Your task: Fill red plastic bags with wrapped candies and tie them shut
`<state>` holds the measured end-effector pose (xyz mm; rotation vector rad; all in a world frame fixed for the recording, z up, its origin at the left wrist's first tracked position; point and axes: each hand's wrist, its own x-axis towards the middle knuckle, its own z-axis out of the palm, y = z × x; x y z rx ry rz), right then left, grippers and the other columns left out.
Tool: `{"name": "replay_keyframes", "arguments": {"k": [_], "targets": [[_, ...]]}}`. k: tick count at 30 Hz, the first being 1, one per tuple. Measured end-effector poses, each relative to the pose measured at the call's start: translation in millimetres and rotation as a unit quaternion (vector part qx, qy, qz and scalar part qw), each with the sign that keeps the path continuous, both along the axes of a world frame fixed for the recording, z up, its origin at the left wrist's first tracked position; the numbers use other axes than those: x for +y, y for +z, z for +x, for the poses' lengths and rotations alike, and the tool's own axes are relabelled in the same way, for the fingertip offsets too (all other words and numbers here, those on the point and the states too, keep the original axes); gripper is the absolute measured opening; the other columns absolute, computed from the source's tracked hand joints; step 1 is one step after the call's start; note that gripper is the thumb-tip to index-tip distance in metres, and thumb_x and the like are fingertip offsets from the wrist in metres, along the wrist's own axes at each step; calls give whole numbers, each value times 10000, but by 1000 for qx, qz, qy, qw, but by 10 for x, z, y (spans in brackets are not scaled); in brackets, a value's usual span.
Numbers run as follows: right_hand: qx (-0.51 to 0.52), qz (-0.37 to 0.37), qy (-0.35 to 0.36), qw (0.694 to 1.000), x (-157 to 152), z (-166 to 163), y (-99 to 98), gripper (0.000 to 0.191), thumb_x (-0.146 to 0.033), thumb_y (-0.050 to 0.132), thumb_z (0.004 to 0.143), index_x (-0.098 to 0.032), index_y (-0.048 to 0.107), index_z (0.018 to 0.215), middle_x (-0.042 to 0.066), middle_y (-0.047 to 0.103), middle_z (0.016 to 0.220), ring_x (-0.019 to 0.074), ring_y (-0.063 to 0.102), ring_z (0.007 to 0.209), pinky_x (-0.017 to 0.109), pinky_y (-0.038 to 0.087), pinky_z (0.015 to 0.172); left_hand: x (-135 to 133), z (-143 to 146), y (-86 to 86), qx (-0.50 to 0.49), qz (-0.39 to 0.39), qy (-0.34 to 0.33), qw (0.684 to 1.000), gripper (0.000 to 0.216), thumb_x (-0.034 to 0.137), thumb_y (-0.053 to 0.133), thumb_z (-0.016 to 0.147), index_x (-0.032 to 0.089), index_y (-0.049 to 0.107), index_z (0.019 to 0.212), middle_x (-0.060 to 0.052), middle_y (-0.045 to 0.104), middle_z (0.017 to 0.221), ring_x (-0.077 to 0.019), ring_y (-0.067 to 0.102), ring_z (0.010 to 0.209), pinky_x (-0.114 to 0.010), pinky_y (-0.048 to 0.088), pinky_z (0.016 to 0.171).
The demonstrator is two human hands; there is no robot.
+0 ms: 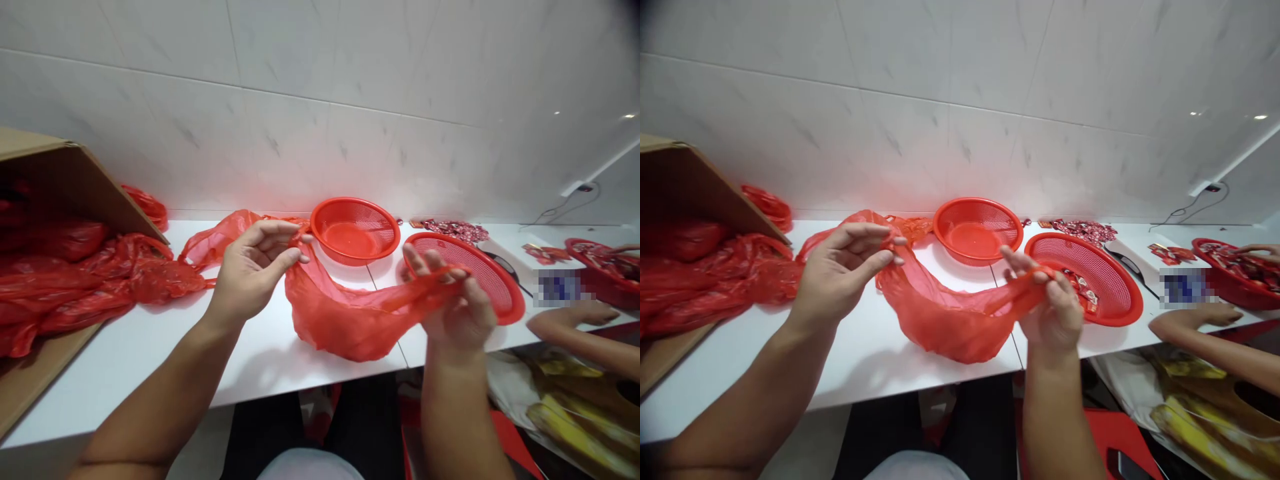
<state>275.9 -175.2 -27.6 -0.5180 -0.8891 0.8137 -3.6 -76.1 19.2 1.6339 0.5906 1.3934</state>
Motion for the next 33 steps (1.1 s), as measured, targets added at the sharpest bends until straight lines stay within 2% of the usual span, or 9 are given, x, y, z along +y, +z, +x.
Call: {"name": "replay_keyframes", "arguments": {"k": [4, 6, 10, 13, 19, 22, 26, 29, 33], "targets": [[-102, -78, 190, 973, 303, -445, -30, 558, -462, 787, 861, -407, 620, 1390, -68, 593, 670, 144, 550, 553, 343, 557, 649, -150, 70, 124, 121, 64, -12, 990, 177, 253, 788, 886, 215, 778, 1058, -60, 795, 947, -223, 762, 903, -343, 619, 813], [-232, -127, 250, 931, 379, -653, -15, 724, -419, 857, 790, -333, 565, 1447, -77, 552, 664, 120, 449, 512, 297, 486, 560, -208, 117, 161, 176, 125, -12, 976, 67, 264, 785, 882, 236, 816, 935, -53, 788, 904, -226, 733, 849, -367, 593, 797], [-427, -133, 192, 874, 430, -933, 35, 169, -359, 767, 836, -215, 680, 849, -18, 561, 704, 139, 507, 649, 267, 440, 580, -239, 164, 146, 232, 194, -6, 953, 87, 324, 824, 838, 286, 836, 916, -61, 735, 937, -252, 674, 891, -419, 553, 844], [-385, -178, 218, 879, 447, -968, 1, 407, -448, 591, 968, -208, 500, 652, -39, 439, 591, 101, 408, 535, 237, 362, 494, -203, 98, -30, 255, 157, -1, 954, 316, 360, 832, 834, 283, 790, 1138, -78, 717, 1064, -249, 669, 948, -386, 547, 820], [-336, -273, 246, 867, 464, -899, -198, 492, -693, 497, 1000, -215, 607, 956, -101, 394, 496, 95, 413, 431, 221, 422, 482, -250, -90, -580, 200, 146, 52, 967, 79, 239, 715, 940, 226, 757, 874, -40, 688, 812, -175, 639, 740, -314, 511, 698], [-311, -297, 231, 873, 465, -852, -224, 512, -688, 494, 1005, -207, 656, 1071, -99, 441, 480, 99, 440, 417, 219, 442, 480, -322, -114, -729, 172, 139, 32, 975, 189, 256, 816, 856, 251, 772, 1040, -66, 714, 966, -212, 679, 888, -348, 549, 816], [-345, -246, 351, 835, 458, -698, -116, 533, -603, 555, 1011, -140, 743, 824, -1, 607, 563, 85, 462, 426, 225, 424, 473, -262, -98, -888, 173, -15, -90, 981, 1014, 349, 961, 671, 301, 468, 1555, -147, 610, 1421, -328, 597, 1303, -473, 486, 1096], [-431, -152, 377, 806, 422, -560, 2, 339, -469, 691, 964, -165, 807, 869, 41, 687, 733, 121, 575, 599, 254, 499, 599, -128, -60, -1024, 169, -126, -266, 940, 860, 394, 909, 743, 251, 531, 1503, -147, 655, 1369, -337, 621, 1282, -483, 468, 1111], [-571, -46, 203, 794, 342, -486, 1, 223, -207, 669, 952, -246, 799, 1129, 32, 650, 886, 145, 629, 772, 268, 517, 722, -11, 48, -1172, 60, -239, -409, 879, 491, 477, 736, 901, 178, 695, 1289, -140, 694, 1302, -313, 647, 1229, -438, 467, 1093]]}}
